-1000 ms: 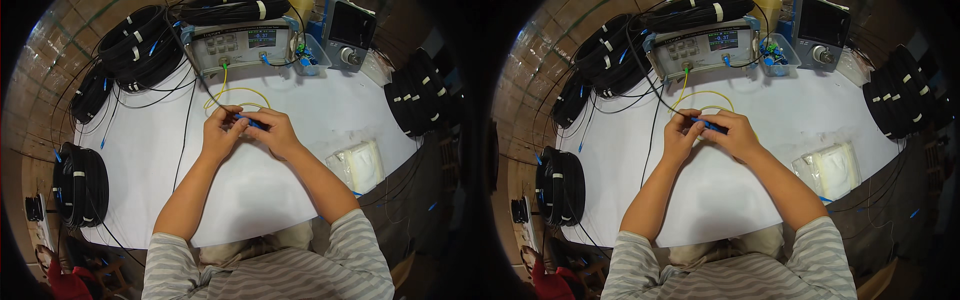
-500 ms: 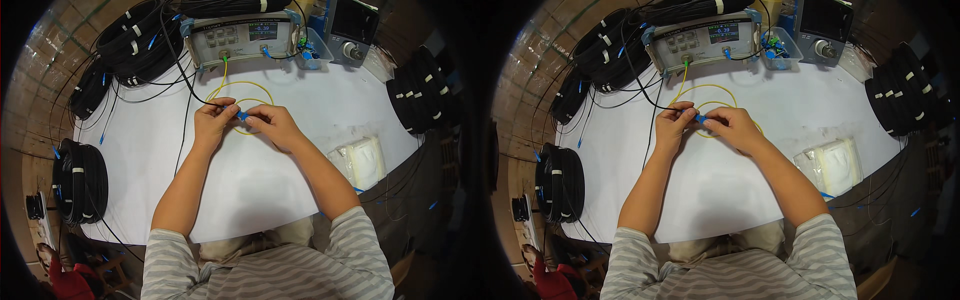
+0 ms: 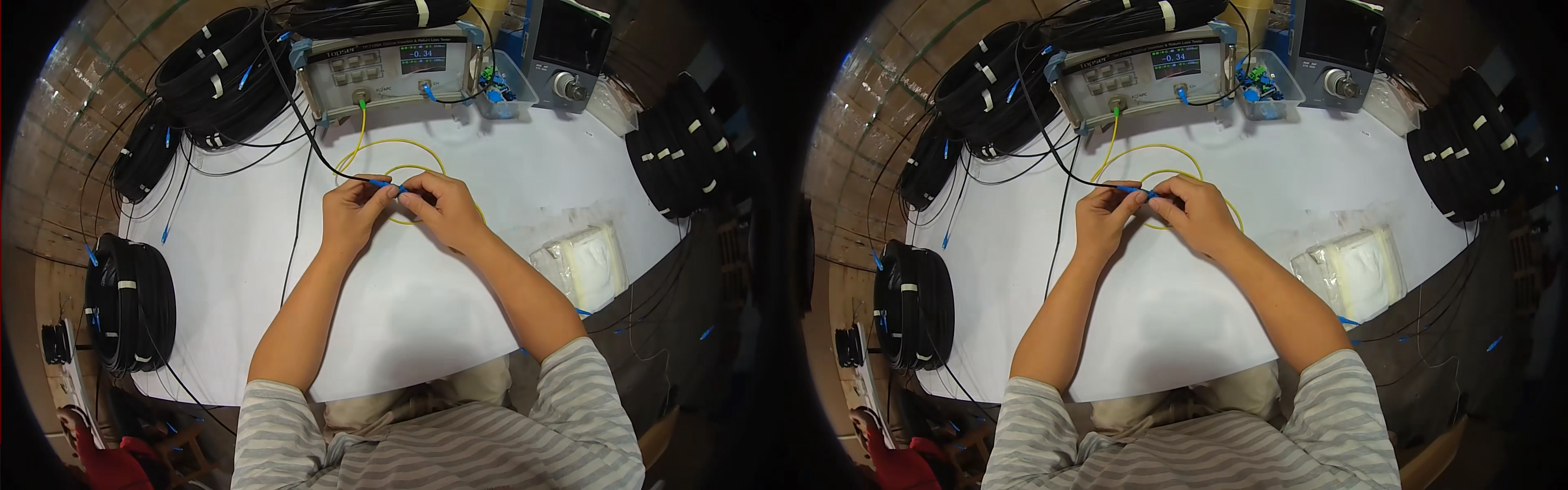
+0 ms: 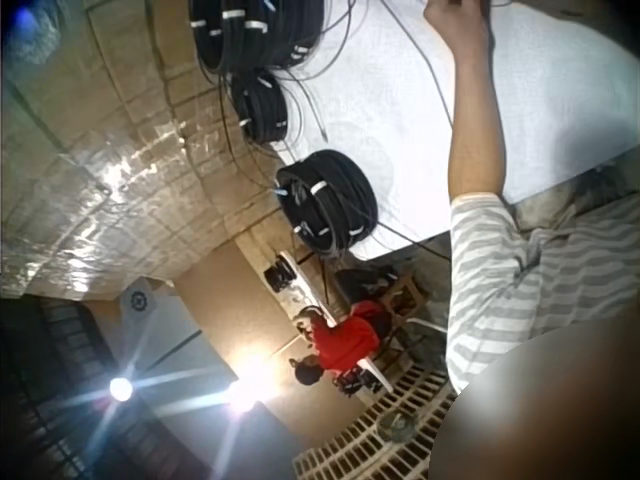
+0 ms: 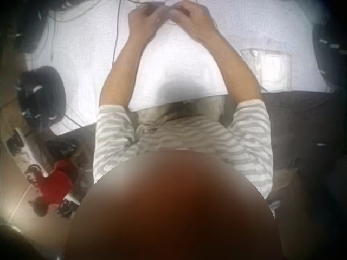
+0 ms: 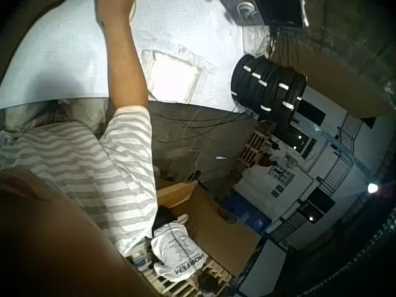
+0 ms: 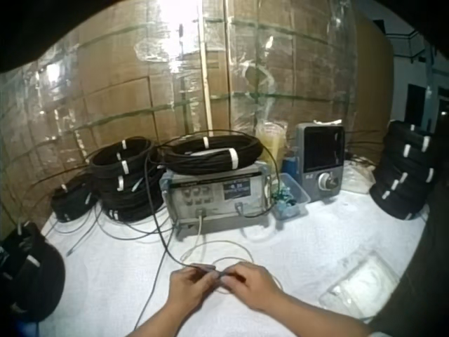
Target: Connecting an optical fiber cable to a measurement device and performing signal checks.
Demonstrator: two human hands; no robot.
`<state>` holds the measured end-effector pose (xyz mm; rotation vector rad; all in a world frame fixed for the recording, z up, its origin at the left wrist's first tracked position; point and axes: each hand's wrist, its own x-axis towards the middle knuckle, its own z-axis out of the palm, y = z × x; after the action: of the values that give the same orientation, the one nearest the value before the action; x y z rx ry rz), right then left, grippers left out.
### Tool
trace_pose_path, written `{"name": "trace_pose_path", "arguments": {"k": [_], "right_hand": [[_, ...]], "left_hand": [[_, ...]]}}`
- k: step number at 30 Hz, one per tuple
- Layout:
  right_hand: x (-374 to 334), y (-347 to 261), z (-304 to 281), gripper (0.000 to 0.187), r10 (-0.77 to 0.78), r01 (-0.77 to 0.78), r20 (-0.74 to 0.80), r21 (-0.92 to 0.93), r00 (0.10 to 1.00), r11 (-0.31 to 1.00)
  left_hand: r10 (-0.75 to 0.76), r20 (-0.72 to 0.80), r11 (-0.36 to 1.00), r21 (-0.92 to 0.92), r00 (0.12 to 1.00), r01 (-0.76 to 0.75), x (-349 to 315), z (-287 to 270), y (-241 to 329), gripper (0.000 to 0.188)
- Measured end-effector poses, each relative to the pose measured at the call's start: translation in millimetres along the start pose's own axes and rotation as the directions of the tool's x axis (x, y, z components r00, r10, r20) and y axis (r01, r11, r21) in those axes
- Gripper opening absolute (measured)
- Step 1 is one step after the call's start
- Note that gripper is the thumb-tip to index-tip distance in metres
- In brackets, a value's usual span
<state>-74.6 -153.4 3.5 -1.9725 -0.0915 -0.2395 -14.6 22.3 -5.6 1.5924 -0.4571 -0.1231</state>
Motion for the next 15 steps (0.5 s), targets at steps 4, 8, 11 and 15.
{"name": "trace_pose_path", "arguments": {"k": [4,8,11,15], "right_hand": [[0.8,0.6,2.7,0.019,-0.002,0.004,-0.042,0.037,0.999,0.999],[1.6,2.7,2.7,0.019,-0.016,0.017,-0.032,0.038,0.999,0.999],[1.5,7.5,4.0,0.02,-0.034,0.034,-0.045,0.008,0.998,0.999],[1.3,4.2,5.4,0.021,0.013,-0.013,-0.01,0.039,1.0,0.999]], "left_hand": [[0.076,-0.004,0.996,0.044,0.997,-0.075,-0.5,2.5,2.3,0.02],[0.07,-0.013,0.997,0.027,0.997,-0.069,-1.0,2.5,0.7,0.02],[0.032,-0.014,0.996,0.086,0.999,-0.031,-0.6,2.1,1.5,0.02],[-0.044,0.004,0.999,-0.026,0.999,0.044,3.3,-2.9,1.6,0.02]]}}
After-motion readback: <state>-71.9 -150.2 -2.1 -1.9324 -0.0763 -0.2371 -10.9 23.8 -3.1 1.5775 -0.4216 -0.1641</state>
